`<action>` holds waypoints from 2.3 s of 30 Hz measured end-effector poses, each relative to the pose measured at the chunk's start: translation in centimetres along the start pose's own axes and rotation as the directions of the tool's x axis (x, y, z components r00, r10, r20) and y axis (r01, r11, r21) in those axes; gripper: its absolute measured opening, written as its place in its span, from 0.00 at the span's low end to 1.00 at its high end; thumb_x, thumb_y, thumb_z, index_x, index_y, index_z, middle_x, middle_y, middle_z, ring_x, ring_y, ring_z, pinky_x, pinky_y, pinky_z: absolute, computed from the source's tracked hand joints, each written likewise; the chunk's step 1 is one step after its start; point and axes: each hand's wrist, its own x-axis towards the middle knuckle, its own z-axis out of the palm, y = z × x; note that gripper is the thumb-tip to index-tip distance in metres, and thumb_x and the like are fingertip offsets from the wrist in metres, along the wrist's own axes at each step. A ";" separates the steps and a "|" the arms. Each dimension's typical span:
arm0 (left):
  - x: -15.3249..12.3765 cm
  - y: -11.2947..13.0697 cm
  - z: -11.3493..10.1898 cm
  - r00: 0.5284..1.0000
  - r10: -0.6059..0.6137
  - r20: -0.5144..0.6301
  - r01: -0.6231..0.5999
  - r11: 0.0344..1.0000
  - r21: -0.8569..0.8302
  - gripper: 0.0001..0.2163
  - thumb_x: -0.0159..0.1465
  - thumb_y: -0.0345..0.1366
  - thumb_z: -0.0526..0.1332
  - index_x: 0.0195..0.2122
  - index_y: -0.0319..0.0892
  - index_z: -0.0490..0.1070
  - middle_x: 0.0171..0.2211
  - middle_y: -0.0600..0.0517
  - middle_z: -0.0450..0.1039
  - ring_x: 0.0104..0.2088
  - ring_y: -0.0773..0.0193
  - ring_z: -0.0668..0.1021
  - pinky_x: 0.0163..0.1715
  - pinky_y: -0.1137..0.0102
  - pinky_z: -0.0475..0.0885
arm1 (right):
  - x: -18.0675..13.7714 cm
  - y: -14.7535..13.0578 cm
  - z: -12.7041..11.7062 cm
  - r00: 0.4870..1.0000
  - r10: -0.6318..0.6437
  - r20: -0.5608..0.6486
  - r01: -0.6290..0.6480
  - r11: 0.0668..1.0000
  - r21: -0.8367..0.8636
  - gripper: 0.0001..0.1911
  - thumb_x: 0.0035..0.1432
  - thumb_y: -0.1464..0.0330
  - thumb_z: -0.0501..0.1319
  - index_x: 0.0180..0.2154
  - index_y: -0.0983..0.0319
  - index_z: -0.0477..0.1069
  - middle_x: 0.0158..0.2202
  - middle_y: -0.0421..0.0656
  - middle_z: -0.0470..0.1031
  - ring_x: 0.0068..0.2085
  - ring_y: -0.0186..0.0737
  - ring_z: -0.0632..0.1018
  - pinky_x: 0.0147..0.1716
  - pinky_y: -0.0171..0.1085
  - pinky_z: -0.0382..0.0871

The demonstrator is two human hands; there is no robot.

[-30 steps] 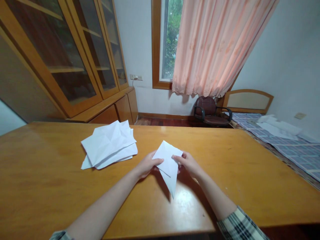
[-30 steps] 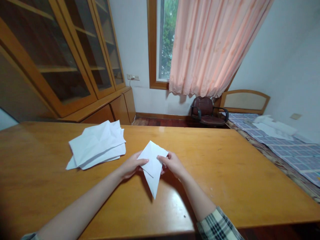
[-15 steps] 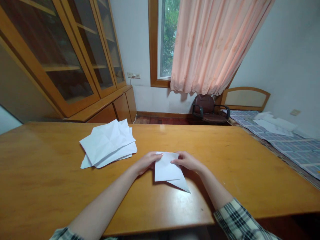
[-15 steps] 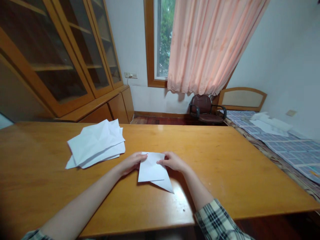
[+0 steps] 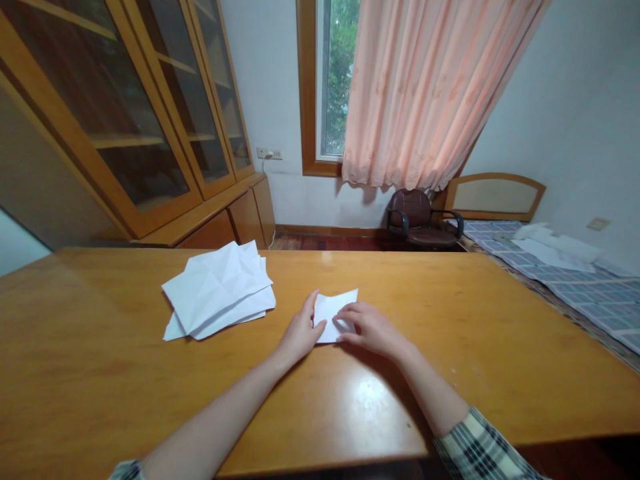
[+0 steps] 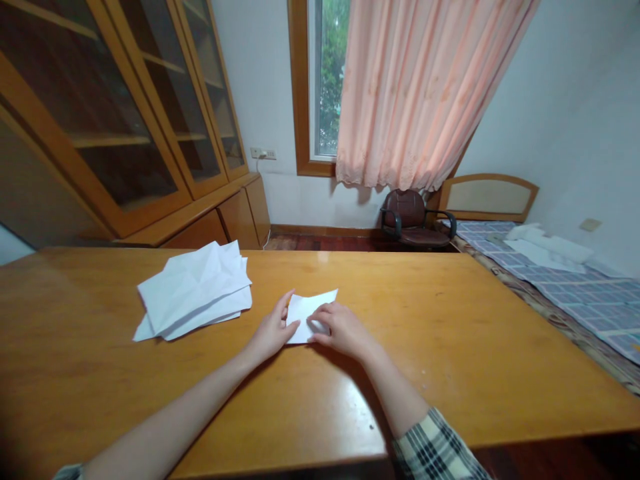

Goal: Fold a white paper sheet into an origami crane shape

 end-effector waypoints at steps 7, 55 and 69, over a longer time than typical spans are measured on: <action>-1.1 2.0 -1.8 0.990 0.142 0.015 -0.125 0.816 0.564 0.16 0.62 0.44 0.57 0.49 0.45 0.71 0.30 0.47 0.74 0.36 0.53 0.75 0.41 0.63 0.66 | -0.4 0.9 0.6 0.986 0.049 0.162 -0.067 0.992 0.107 0.30 0.45 0.54 0.68 0.49 0.57 0.72 0.58 0.51 0.66 0.57 0.51 0.68 0.55 0.47 0.59; 1.1 0.6 -5.0 0.821 0.302 0.485 -0.493 0.803 0.334 0.11 0.62 0.43 0.58 0.41 0.48 0.77 0.45 0.50 0.77 0.47 0.57 0.76 0.48 0.68 0.64 | -0.2 4.4 0.6 0.996 0.040 0.075 -0.061 0.947 0.316 0.18 0.63 0.56 0.52 0.40 0.56 0.78 0.50 0.46 0.75 0.53 0.47 0.73 0.55 0.51 0.60; 1.6 0.1 -4.1 0.853 0.380 0.358 -0.522 0.638 0.566 0.15 0.67 0.42 0.50 0.31 0.41 0.72 0.31 0.48 0.69 0.36 0.59 0.69 0.37 0.67 0.62 | -0.1 4.0 1.1 0.967 0.239 -0.092 -0.232 0.969 0.083 0.14 0.60 0.59 0.58 0.29 0.61 0.75 0.35 0.45 0.74 0.39 0.42 0.70 0.41 0.41 0.61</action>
